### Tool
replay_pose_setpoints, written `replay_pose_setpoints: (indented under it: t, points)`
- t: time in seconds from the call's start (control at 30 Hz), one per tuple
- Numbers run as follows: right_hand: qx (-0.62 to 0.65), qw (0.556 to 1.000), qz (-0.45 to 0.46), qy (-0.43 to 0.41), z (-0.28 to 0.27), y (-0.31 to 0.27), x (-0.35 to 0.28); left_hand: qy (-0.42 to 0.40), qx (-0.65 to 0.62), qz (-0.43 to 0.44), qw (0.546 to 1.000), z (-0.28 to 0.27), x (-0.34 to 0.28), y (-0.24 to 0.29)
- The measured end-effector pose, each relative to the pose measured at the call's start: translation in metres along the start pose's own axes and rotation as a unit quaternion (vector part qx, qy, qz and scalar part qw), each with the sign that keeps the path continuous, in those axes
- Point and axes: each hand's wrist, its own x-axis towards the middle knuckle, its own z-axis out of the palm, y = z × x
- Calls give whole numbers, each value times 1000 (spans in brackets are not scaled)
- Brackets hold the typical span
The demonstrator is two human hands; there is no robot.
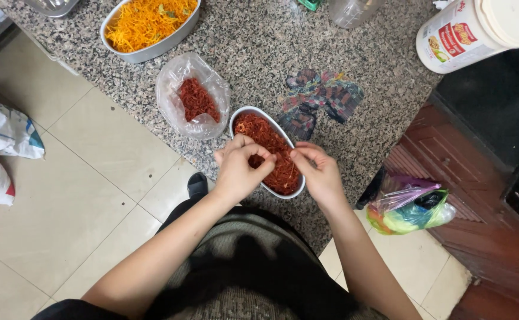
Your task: Transferring shredded food from a plastic bag into a container.
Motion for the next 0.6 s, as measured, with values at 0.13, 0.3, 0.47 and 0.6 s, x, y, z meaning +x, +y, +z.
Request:
replay_pose_setpoints:
  t: [0.13,0.3,0.47,0.6]
  points:
    - [-68,996,-59,0,5,7,-2,5,-14,22,1000,3,-1,3]
    - [-161,981,-101,26,10,0,-7,13,-3,90,996,-3,-1,6]
    - [-165,981,-94,50,7,20,-2,-8,10,76,997,-4,-3,9]
    - [-197,974,-76,86,4,19,-1,4,1,51,999,3,-5,-2]
